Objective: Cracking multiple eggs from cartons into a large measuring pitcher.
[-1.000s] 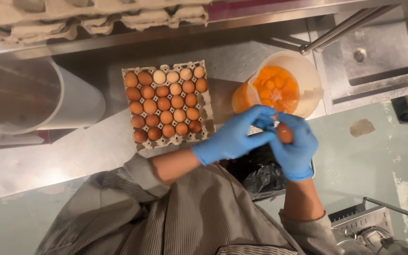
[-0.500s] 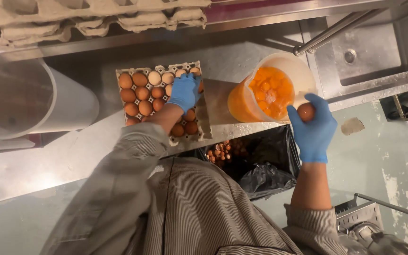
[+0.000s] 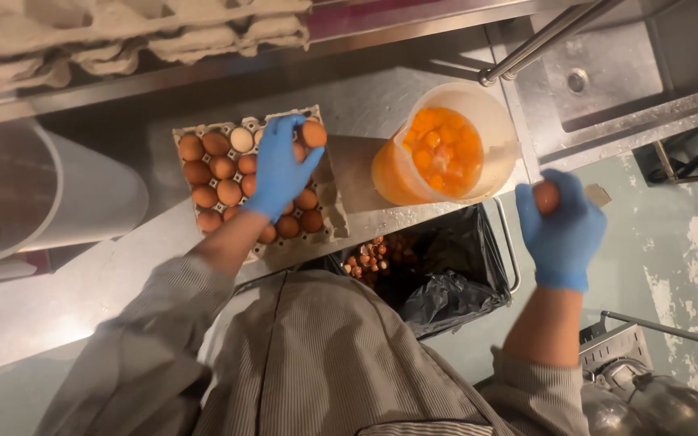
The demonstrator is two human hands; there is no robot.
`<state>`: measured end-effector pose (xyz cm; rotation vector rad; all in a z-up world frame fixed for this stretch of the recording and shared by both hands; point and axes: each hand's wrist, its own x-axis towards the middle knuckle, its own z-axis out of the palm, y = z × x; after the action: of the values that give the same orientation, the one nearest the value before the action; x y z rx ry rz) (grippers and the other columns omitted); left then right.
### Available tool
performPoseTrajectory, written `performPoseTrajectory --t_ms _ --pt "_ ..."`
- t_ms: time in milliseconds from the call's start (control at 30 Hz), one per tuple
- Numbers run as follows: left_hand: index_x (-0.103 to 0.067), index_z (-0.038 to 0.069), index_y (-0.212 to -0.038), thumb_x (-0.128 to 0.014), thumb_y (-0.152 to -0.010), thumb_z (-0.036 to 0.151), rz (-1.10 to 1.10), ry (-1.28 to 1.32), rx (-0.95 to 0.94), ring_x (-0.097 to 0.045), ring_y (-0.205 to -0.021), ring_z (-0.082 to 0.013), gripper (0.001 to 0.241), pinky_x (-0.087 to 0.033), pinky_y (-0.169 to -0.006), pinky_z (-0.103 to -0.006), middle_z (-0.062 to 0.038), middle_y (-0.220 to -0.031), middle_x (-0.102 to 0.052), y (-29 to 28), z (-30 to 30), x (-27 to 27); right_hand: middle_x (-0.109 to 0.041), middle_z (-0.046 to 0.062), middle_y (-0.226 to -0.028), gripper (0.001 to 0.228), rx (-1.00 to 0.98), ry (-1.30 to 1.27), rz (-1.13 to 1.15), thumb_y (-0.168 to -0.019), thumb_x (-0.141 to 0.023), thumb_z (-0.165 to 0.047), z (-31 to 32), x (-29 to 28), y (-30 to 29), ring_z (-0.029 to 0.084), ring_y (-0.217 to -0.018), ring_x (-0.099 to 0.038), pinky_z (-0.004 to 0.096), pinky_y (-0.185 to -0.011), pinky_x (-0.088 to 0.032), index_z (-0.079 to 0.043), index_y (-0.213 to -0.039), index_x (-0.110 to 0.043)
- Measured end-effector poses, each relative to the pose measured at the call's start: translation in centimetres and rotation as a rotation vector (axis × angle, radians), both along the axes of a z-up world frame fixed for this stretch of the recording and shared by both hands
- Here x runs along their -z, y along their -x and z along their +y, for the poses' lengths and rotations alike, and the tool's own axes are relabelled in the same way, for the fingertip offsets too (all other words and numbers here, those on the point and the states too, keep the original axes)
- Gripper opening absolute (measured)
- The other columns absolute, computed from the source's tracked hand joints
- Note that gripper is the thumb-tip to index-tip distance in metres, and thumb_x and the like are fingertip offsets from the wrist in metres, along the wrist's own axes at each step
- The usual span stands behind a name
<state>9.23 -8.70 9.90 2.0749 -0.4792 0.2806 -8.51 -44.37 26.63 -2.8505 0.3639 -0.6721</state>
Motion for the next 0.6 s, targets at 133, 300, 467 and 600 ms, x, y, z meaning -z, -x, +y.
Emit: performPoseTrajectory --t_ms 133,300,467,600 --pt "-0.056 0.007 -0.130 -0.085 -0.088 0.027 -0.221 0.084 0.079 -0.060 -0.113 -0.0363 0.055 -0.048 -0.101 -0.0462 -0.015 -0.127 -0.060 4.4 -0.7 -6.9 -0.063 0.029 -0.132 0.078 -0.120 0.370 0.191 -0.067 -0.092 -0.042 2.0 -2.1 2.3 0.047 -0.115 -0.065 0.048 -0.092 -0.051 -0.004 -0.130 -0.066" --pt "-0.060 0.012 -0.130 -0.084 -0.086 0.029 -0.290 0.171 0.354 -0.060 -0.118 -0.0333 0.052 -0.045 -0.105 -0.0466 -0.009 -0.128 -0.061 9.1 -5.9 -12.6 -0.055 0.018 -0.148 0.074 -0.360 -0.701 0.032 -0.086 -0.083 -0.022 9.3 -2.1 1.5 0.032 -0.123 -0.063 0.039 -0.107 -0.050 -0.013 -0.150 -0.047" --pt "-0.050 0.011 -0.139 -0.078 -0.085 0.023 -0.277 0.231 0.430 -0.059 -0.124 -0.0330 0.061 -0.042 -0.114 -0.0487 -0.010 -0.137 -0.059 11.2 -8.4 -11.4 -0.065 0.013 -0.135 0.052 -0.362 -0.951 -0.080 -0.094 -0.077 -0.008 10.8 1.8 1.0 0.019 -0.122 -0.062 0.034 -0.109 -0.051 0.002 -0.141 -0.058" --pt "-0.048 0.007 -0.139 -0.077 -0.091 0.034 -0.226 0.107 0.418 -0.057 -0.120 -0.0367 0.062 -0.040 -0.109 -0.0502 -0.016 -0.131 -0.057 9.0 -5.2 -9.7 -0.072 0.011 -0.116 0.038 -0.169 -0.640 -0.156 -0.098 -0.078 -0.007 7.5 2.7 0.8 0.020 -0.095 -0.069 0.031 -0.089 -0.056 0.002 -0.131 -0.064"
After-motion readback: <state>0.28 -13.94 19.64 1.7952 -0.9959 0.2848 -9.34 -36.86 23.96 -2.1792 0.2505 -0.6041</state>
